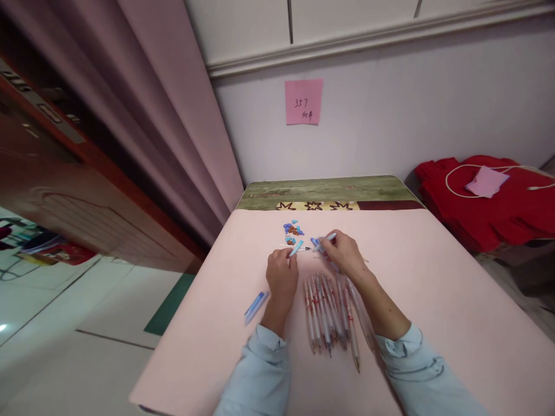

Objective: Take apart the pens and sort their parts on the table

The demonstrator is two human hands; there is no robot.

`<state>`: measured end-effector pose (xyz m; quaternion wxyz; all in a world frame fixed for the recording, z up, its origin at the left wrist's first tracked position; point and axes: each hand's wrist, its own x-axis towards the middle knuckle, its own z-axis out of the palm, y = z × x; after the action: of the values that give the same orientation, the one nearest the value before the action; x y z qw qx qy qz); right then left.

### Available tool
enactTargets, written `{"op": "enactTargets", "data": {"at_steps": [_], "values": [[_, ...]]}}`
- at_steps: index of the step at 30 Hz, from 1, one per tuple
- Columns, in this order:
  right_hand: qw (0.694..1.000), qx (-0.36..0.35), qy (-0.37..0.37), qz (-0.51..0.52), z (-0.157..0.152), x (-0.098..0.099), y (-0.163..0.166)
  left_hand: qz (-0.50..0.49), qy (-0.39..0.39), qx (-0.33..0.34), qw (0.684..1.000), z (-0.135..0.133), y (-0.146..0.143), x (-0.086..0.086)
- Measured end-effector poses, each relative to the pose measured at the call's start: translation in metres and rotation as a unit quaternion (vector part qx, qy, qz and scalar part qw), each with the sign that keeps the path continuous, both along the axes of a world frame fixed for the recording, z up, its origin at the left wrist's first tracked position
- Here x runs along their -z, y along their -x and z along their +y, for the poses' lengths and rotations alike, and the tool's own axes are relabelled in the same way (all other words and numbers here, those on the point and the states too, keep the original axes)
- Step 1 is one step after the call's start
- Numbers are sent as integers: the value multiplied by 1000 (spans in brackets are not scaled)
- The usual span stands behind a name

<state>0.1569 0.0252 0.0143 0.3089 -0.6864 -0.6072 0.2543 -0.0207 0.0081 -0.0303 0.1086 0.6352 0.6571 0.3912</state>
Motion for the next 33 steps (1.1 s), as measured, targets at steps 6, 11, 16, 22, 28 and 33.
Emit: {"op": "enactTargets", "data": {"at_steps": [6, 11, 16, 22, 28, 33], "values": [[975, -48, 41, -212, -3, 0, 15, 11, 16, 12, 1000, 1, -1, 3], [953, -59, 40, -293, -8, 1, 26, -142, -25, -3, 990, 4, 2, 0], [946, -76, 41, -313, -8, 10, 31, -283, -67, -17, 957, 4, 8, -17], [944, -61, 35, -324, -12, 19, 31, -501, -39, -33, 864, -17, 36, -44], [930, -88, 41, -355, -13, 20, 32, -339, 103, -46, 934, -47, 106, -50], [924, -115, 59, -361, -8, 8, 37, -10, 108, -43, 993, -70, 129, -38]]}}
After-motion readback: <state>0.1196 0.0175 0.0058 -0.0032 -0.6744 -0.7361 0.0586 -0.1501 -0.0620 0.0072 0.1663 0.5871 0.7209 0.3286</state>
